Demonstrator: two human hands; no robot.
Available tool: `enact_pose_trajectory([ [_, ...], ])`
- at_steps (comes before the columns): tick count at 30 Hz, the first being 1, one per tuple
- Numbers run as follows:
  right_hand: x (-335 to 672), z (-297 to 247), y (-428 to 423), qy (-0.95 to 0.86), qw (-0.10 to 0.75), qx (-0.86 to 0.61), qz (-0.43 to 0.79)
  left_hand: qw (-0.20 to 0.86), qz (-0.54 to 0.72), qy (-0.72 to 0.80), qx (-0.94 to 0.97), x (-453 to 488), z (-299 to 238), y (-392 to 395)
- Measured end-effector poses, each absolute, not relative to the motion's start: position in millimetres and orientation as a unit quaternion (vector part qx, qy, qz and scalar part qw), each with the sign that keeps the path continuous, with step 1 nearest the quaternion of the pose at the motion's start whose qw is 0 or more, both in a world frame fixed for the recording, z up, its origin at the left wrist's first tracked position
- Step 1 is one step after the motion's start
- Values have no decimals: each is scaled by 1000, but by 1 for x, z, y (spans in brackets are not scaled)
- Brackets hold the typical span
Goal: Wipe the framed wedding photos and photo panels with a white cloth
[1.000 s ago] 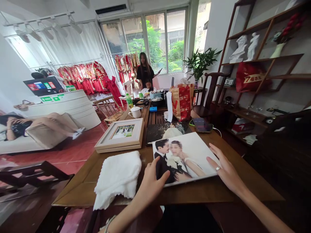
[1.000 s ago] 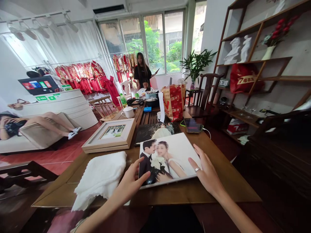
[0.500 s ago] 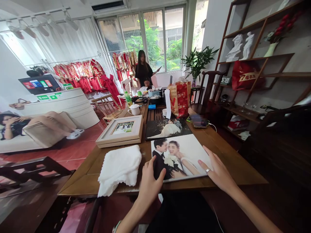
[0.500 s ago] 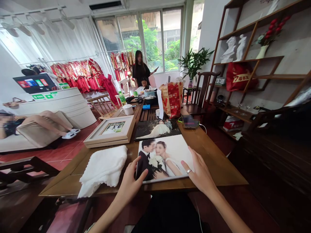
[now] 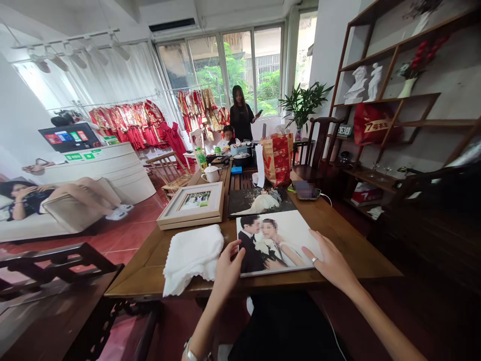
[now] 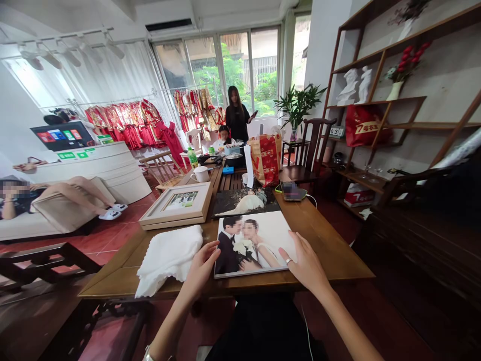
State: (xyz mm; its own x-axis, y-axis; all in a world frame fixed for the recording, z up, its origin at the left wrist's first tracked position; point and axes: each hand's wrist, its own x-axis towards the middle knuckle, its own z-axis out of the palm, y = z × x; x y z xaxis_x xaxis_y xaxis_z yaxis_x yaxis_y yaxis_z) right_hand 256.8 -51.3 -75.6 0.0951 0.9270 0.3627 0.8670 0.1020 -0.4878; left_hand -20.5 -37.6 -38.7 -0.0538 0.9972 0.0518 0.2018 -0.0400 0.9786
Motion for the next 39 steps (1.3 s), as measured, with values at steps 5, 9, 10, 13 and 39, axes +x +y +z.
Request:
enact_pose_trajectory([
  [5, 257, -77, -52, -673, 326, -663, 34, 461, 481, 530, 525, -28, -31, -37],
  [9, 256, -76, -55, -676, 331, -658, 24, 468, 501, 513, 517, -28, -28, -40],
  [10, 255, -76, -56, -676, 328, -659, 23, 462, 504, 514, 518, -28, -28, -41],
  [13, 251, -74, -60, -675, 317, -666, 19, 455, 499, 521, 522, -29, -30, -41],
  [39, 220, -47, -68, -621, 571, -532, 71, 307, 383, 395, 776, -30, -50, -21],
])
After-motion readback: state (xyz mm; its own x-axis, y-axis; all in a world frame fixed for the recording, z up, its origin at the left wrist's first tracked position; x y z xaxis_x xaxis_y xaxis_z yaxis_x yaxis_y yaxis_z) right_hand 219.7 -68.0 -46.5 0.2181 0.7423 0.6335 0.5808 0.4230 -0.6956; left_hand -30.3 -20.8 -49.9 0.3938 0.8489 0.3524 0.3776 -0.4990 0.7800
